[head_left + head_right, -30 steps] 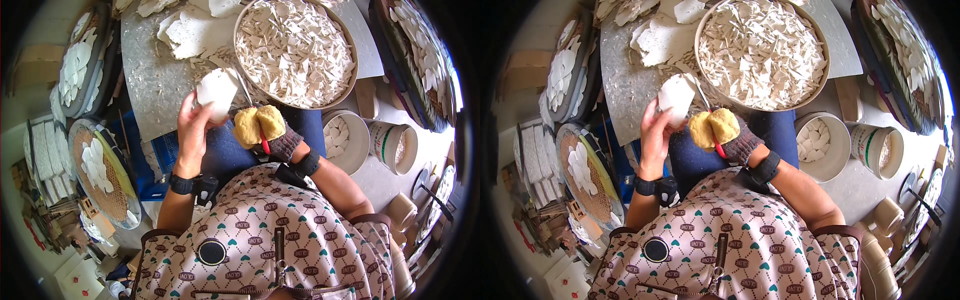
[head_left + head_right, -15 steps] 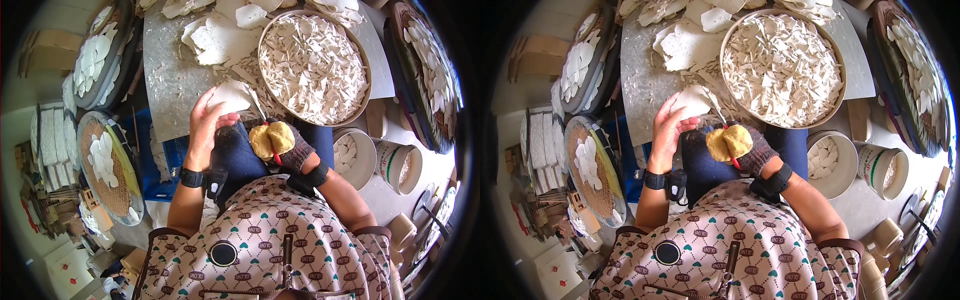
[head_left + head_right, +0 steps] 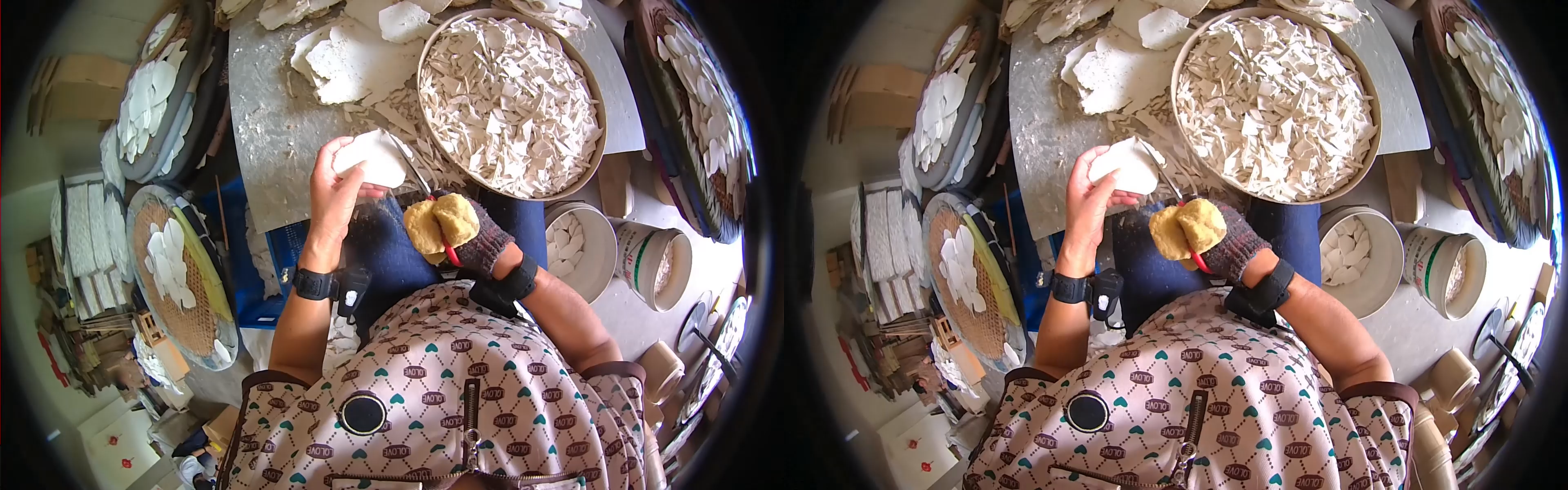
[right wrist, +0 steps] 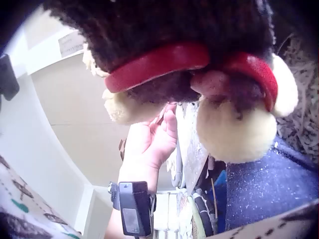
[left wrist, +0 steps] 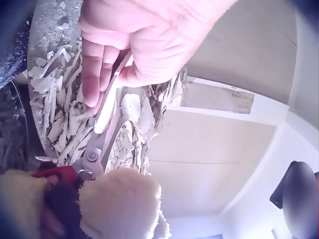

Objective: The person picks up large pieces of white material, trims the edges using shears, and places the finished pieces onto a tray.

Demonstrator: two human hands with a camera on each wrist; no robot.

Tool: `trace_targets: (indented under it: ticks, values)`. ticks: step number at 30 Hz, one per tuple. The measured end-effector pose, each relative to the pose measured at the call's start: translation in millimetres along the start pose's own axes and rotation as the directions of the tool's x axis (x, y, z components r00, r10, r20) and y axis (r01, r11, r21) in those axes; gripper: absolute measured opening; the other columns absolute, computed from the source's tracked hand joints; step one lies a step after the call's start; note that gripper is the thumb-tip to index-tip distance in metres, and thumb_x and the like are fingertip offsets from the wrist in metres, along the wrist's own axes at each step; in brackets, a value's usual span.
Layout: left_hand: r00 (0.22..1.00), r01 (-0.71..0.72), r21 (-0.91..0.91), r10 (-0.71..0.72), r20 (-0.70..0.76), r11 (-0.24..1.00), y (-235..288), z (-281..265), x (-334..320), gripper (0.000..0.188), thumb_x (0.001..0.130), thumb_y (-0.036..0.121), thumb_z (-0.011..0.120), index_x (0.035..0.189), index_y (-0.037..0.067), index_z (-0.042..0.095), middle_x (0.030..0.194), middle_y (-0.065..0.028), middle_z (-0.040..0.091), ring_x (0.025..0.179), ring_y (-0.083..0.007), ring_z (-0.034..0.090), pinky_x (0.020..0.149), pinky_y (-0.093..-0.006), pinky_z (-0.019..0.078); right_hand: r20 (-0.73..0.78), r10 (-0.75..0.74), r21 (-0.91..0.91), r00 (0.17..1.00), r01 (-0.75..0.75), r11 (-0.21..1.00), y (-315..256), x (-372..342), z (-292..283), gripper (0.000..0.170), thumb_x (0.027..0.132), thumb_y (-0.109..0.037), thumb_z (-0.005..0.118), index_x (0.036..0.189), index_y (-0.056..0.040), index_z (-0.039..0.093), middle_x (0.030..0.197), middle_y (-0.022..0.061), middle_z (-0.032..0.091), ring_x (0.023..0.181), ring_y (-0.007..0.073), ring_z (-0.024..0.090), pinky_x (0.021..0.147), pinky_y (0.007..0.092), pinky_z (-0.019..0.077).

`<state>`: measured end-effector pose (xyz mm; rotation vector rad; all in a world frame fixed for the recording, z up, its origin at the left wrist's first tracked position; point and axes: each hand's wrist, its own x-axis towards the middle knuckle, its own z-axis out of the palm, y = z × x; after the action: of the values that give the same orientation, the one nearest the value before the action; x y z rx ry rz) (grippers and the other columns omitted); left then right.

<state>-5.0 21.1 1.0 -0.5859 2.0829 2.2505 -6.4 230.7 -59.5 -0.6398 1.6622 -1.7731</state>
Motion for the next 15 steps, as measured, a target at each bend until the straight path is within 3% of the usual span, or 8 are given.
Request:
trace_targets:
  ticks: [2, 4, 7, 9, 12, 15]
  values:
    - [1.000, 0.012, -0.026, -0.012, -0.002, 1.000, -2.6, -1.4, 1.7, 0.039, 0.084, 0.002, 0.051, 0.120, 0.000, 0.036, 0.101, -0.0176, 0.057, 0.068, -0.0221, 0.065, 0.055, -0.0263, 0.0552, -0.007, 0.023, 0.019, 1.000, -0.023, 1.000, 0.5, -2.3, 1.2, 0.023, 0.085, -0.028, 0.056, 0.096, -0.0079, 0.060, 0.087, 0.0080, 0.064, 0.083, 0.0215, 0.062, 0.071, 0.0313, 0.0483]
    - [1.000, 0.012, -0.035, -0.013, -0.004, 0.999, -3.4, -1.6, 2.2, 0.039, 0.083, 0.000, 0.051, 0.120, -0.001, 0.036, 0.101, -0.0182, 0.056, 0.067, -0.0220, 0.065, 0.055, -0.0259, 0.0555, -0.024, 0.105, 0.162, 0.994, -0.100, 0.982, -5.6, -3.3, 1.1, 0.022, 0.084, -0.027, 0.057, 0.095, -0.0081, 0.061, 0.087, 0.0083, 0.064, 0.082, 0.0226, 0.062, 0.072, 0.0314, 0.0482]
    - [1.000, -0.001, -0.026, 0.001, -0.005, 1.000, -0.5, -0.6, 2.3, 0.039, 0.083, -0.001, 0.051, 0.120, -0.001, 0.036, 0.102, -0.0177, 0.056, 0.068, -0.0219, 0.064, 0.056, -0.0262, 0.0559, -0.036, 0.103, 0.111, 0.994, -0.098, 0.989, -1.9, -3.6, -0.4, 0.022, 0.084, -0.028, 0.057, 0.093, -0.0082, 0.061, 0.086, 0.0089, 0.064, 0.081, 0.0240, 0.061, 0.071, 0.0317, 0.0480]
    - [1.000, -0.007, -0.024, 0.007, -0.001, 1.000, 2.2, -0.5, 2.2, 0.038, 0.083, -0.001, 0.050, 0.119, 0.000, 0.037, 0.103, -0.0173, 0.055, 0.069, -0.0218, 0.064, 0.057, -0.0263, 0.0562, -0.024, 0.073, 0.088, 0.997, -0.070, 0.994, 3.4, -2.4, 1.5, 0.022, 0.083, -0.027, 0.058, 0.092, -0.0074, 0.061, 0.086, 0.0091, 0.064, 0.080, 0.0248, 0.061, 0.071, 0.0324, 0.0481]
    - [0.997, -0.062, 0.066, 0.058, 0.049, 0.996, 5.3, -1.4, 3.5, 0.040, 0.086, 0.003, 0.050, 0.123, 0.003, 0.035, 0.103, -0.0146, 0.057, 0.076, -0.0199, 0.064, 0.058, -0.0273, 0.0551, -0.003, -0.142, -0.120, 0.990, 0.140, 0.983, -4.7, 1.5, -2.5, 0.021, 0.082, -0.025, 0.059, 0.092, -0.0060, 0.060, 0.086, 0.0091, 0.064, 0.080, 0.0251, 0.061, 0.071, 0.0331, 0.0483]
    - [0.982, -0.052, 0.140, 0.026, 0.187, 0.989, 7.4, 1.2, 1.1, 0.043, 0.085, 0.000, 0.050, 0.125, 0.003, 0.034, 0.105, -0.0126, 0.056, 0.085, -0.0169, 0.062, 0.061, -0.0267, 0.0551, -0.035, -0.102, -0.005, 0.994, 0.102, 0.995, 0.1, 4.7, -3.1, 0.020, 0.076, -0.018, 0.060, 0.092, -0.0055, 0.060, 0.086, 0.0094, 0.064, 0.079, 0.0265, 0.061, 0.071, 0.0341, 0.0484]
